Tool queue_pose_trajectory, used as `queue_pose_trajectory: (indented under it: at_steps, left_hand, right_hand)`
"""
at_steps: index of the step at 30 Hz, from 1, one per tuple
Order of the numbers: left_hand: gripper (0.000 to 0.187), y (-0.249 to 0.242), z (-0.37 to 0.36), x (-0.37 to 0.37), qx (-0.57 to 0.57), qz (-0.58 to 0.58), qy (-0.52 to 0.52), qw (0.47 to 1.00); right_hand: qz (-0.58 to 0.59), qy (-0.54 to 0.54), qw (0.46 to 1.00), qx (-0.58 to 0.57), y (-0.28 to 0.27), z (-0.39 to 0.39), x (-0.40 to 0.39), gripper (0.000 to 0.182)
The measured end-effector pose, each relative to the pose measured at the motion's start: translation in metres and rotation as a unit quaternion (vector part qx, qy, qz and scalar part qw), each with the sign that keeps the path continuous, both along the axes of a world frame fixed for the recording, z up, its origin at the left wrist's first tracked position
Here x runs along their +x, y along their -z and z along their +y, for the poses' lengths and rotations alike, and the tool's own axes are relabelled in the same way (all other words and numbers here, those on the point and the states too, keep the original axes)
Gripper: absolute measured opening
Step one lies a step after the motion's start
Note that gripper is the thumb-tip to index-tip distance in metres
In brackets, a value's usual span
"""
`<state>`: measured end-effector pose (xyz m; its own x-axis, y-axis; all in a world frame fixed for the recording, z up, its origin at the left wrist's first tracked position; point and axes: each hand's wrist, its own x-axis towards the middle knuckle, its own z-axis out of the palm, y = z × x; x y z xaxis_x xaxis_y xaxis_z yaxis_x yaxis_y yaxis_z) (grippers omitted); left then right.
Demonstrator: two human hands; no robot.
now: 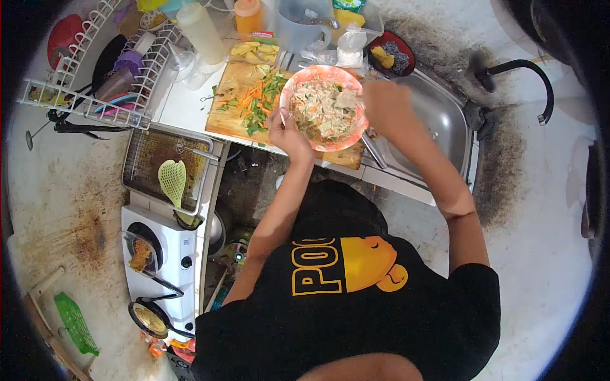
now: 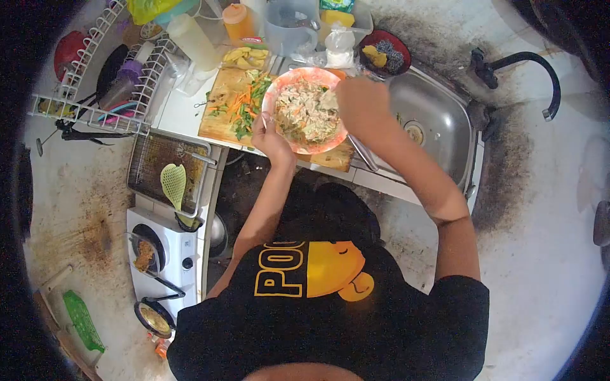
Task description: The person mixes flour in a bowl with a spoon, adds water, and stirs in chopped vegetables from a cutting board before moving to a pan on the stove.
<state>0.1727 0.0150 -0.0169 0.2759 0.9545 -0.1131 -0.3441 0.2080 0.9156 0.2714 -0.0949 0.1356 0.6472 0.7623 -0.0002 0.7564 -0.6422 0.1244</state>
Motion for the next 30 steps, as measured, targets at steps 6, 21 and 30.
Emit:
queue_pose_trajectory:
  at_steps: [6,21,30]
  left_hand:
    - [0.03,0.003,0.001,-0.002,-0.033,-0.012,0.035,0.999]
    - [0.028,0.0,0.004,0.0,-0.083,-0.085,-0.007,0.993]
    - [0.03,0.001,0.002,0.0,-0.052,-0.051,-0.013,0.997]
  right_hand:
    - [0.001,-0.094,0.994,0.056,0.003,0.016,0.042,0.018]
    - [0.02,-0.368,0.928,0.05,0.016,-0.008,0.048,0.024]
    - [0.008,-0.218,0.974,0.065,-0.009,-0.078,-0.018,0.031]
